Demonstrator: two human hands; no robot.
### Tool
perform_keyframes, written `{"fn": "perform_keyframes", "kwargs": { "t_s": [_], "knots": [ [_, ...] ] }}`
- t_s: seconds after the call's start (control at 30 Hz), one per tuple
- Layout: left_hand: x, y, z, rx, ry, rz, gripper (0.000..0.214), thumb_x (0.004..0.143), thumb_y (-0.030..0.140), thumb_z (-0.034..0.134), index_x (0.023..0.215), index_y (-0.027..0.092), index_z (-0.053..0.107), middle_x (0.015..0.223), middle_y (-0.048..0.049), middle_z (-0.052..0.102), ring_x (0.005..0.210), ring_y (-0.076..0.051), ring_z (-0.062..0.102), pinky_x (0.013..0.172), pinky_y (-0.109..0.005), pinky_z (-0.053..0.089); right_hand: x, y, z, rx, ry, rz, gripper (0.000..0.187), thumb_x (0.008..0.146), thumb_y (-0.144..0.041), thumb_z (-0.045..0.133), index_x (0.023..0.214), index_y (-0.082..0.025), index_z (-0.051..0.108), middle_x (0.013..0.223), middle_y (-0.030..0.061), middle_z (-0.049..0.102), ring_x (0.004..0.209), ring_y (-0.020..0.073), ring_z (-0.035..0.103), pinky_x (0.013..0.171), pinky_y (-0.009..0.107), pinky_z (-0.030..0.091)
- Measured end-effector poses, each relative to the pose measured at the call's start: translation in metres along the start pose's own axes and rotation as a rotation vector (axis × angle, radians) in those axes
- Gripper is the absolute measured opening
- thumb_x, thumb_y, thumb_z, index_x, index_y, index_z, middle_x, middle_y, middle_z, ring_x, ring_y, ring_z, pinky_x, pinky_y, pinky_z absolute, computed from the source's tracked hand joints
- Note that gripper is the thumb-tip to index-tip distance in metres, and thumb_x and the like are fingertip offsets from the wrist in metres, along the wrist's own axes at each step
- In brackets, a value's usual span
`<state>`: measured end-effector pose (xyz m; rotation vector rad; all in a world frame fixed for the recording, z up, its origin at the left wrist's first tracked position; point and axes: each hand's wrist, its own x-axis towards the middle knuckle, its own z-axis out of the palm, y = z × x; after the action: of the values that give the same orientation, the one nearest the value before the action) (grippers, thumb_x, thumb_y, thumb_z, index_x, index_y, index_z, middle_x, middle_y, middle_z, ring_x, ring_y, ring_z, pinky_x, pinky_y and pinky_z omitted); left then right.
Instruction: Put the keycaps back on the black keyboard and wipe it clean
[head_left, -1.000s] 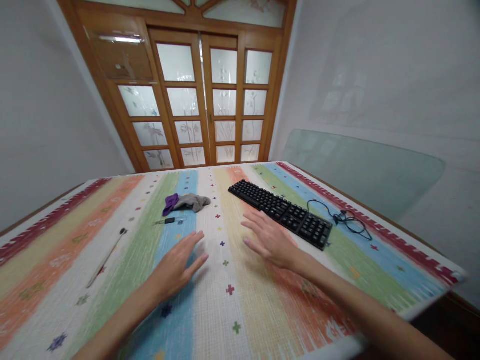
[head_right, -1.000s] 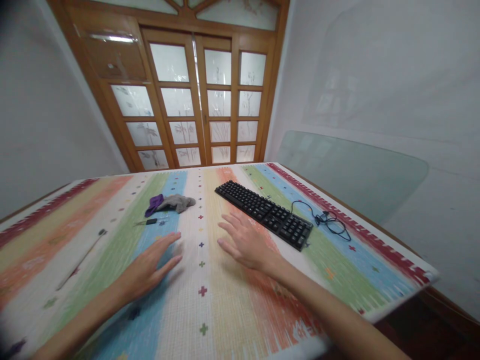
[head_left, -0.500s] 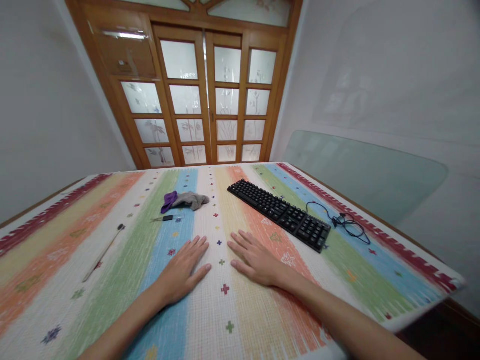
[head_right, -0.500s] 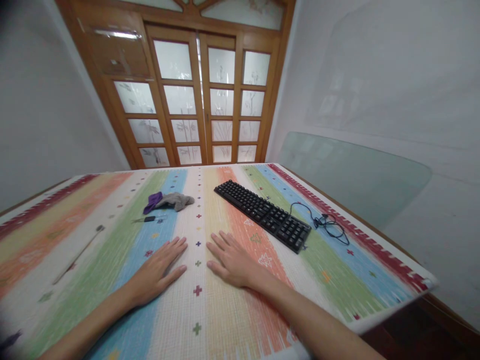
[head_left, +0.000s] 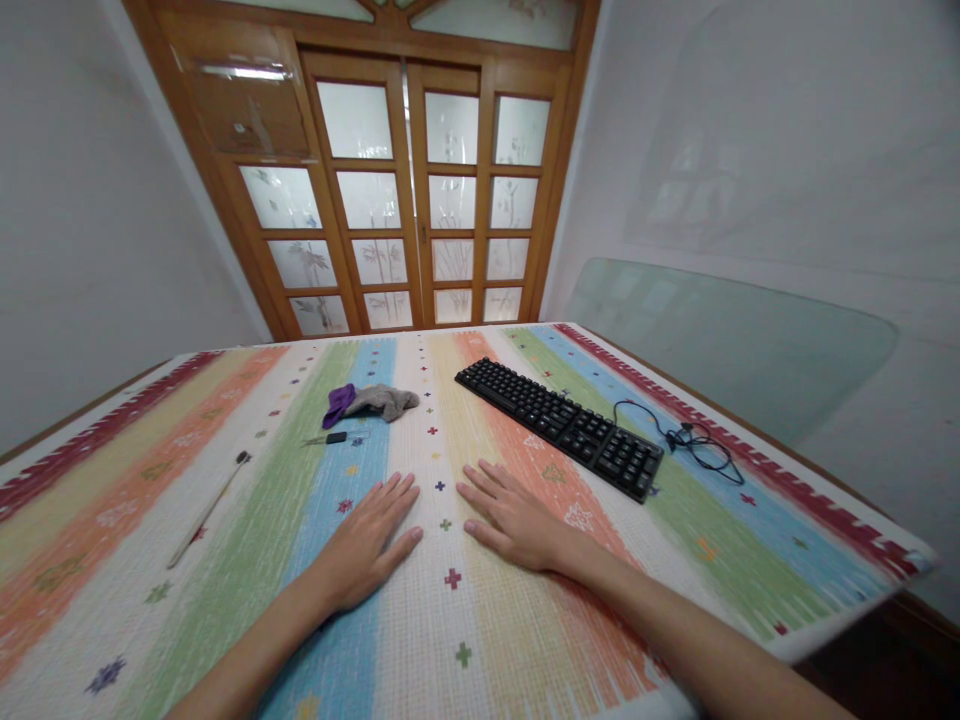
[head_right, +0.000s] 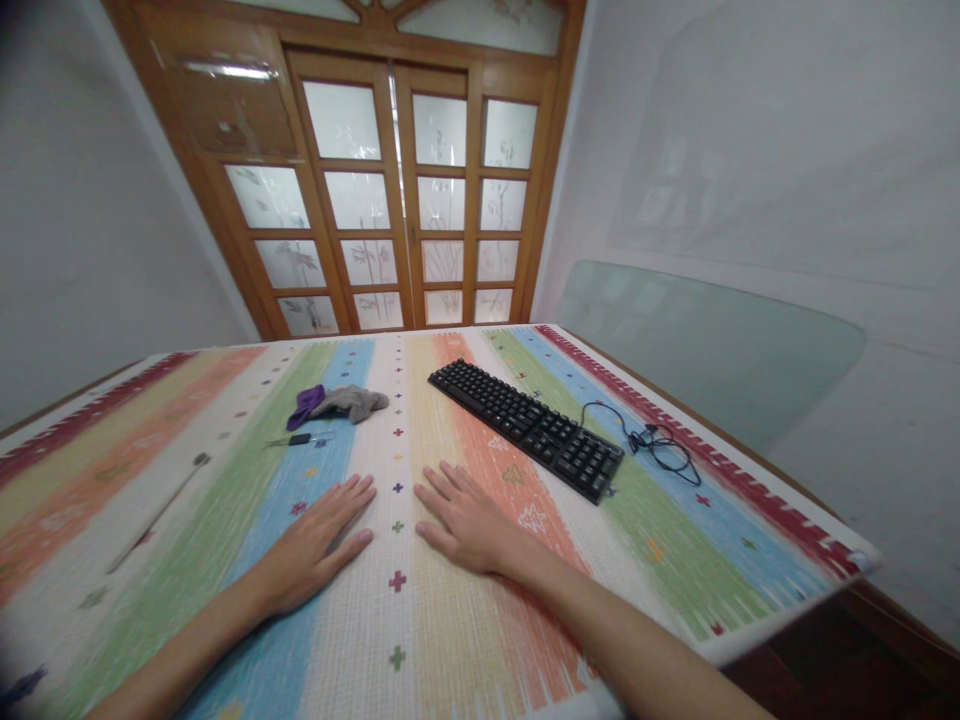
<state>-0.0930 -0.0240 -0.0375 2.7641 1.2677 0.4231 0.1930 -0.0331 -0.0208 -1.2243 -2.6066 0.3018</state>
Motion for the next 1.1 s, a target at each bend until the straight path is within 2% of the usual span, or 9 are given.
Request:
{"fn": "perform_keyframes", "kwargs": {
  "t_s": [0.53,0.7,1.1],
  "knots": [
    [0.0008,0.0014,-0.0016,0.013,-0.033,-0.019,0.058,0.101,0.05,0.037,0.15,0.019,0.037,0.157,-0.009,0.034,0.146,-0.026,0.029,0.119,-0.05,0.028,-0.0004,-0.0014,-0.0009,-0.011,0.005,0.003,0.059,0.101,-0.051,0.036,0.15,-0.018,0.039,0.16,0.0111,0.027,0.149,0.0292,0.018,0.121,0.051,0.018],
    [0.0002,0.0008,-0.0007,0.002,0.0,0.002,0.056,0.101,0.048,0.04,0.151,0.024,0.035,0.156,-0.0069,0.035,0.146,-0.025,0.03,0.119,-0.049,0.028,-0.0003,-0.0025,-0.0026,-0.012,0.0,0.009,0.059,0.101,-0.051,0.035,0.15,-0.018,0.039,0.16,0.0105,0.028,0.149,0.029,0.018,0.121,0.05,0.018],
    [0.0007,0.0006,-0.0006,0.004,0.003,0.002,0.056,0.101,0.05,0.039,0.15,0.024,0.037,0.156,-0.0064,0.036,0.145,-0.025,0.031,0.119,-0.048,0.029,-0.0003,-0.0006,-0.0004,-0.011,0.01,-0.005,0.06,0.101,-0.051,0.035,0.151,-0.018,0.039,0.159,0.0117,0.027,0.149,0.0294,0.018,0.12,0.052,0.019]
  ]
}}
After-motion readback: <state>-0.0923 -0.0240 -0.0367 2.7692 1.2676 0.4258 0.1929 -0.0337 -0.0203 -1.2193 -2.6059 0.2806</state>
